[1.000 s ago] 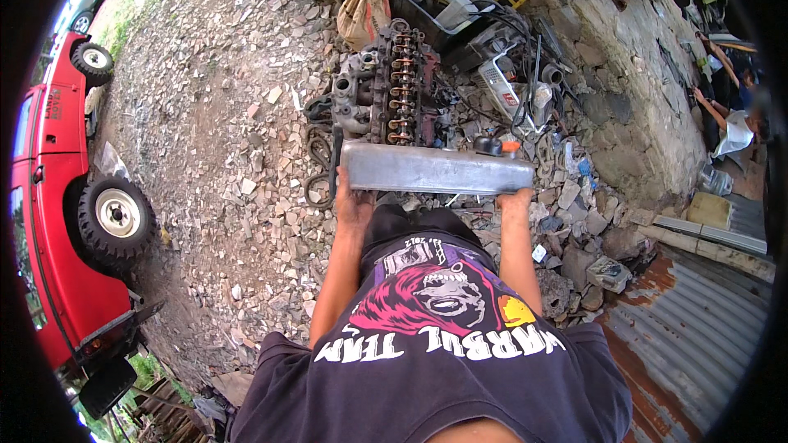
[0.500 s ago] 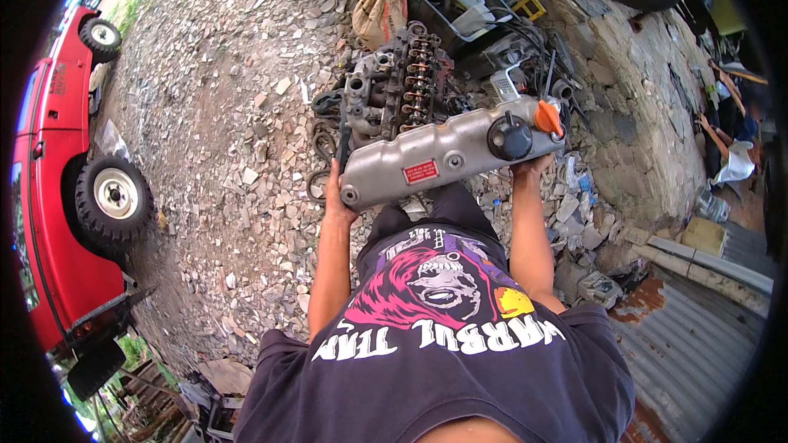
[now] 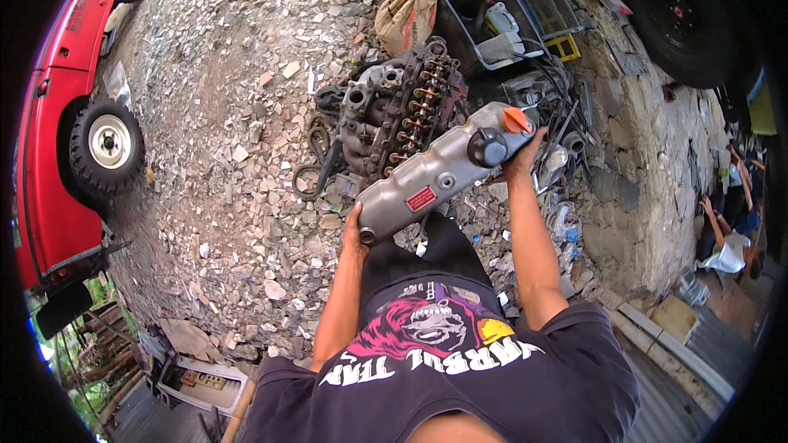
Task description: The person pours liquid from a plastic bottle onto an engine block, places a valve cover over the internal components, and uses a wrench to tighten the bolts.
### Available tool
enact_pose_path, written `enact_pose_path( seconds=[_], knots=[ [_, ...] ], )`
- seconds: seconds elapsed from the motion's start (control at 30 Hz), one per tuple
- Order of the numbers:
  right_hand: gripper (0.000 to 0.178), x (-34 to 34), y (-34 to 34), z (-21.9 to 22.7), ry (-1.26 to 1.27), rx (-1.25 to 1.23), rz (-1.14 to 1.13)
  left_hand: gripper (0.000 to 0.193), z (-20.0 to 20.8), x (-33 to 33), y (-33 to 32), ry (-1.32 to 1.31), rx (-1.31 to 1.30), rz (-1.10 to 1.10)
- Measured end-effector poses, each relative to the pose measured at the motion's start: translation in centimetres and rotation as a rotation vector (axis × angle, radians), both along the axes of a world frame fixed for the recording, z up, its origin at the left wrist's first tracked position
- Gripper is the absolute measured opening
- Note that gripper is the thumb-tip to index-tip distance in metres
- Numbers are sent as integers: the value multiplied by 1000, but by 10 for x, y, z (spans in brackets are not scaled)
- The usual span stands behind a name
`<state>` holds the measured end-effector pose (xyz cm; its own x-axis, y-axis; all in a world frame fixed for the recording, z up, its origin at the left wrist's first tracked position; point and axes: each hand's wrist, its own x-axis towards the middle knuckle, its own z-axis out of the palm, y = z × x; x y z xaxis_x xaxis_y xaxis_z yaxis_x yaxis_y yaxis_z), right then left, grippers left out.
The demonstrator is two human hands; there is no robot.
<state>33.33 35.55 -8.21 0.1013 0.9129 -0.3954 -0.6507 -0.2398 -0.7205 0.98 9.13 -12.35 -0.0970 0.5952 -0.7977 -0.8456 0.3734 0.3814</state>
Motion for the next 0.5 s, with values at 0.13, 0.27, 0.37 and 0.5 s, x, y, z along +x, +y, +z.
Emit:
enact_pose_path(
  seconds=[0.13, 0.27, 0.37, 0.5],
  knots=[
    [75, -11, 72, -35, -246, 0, 196, 61, -15, 45, 18, 20, -103, 138],
    [66, -53, 130, -40, -532, 21, 234, 61, -26, 73, 48, -28, -137, 268],
    [74, -53, 183, -90, -638, -19, 351, 60, -41, 81, 73, -104, -135, 308],
    [79, -78, 216, -116, -694, -68, 409, 59, -50, 85, 99, -49, -165, 386]
  ],
)
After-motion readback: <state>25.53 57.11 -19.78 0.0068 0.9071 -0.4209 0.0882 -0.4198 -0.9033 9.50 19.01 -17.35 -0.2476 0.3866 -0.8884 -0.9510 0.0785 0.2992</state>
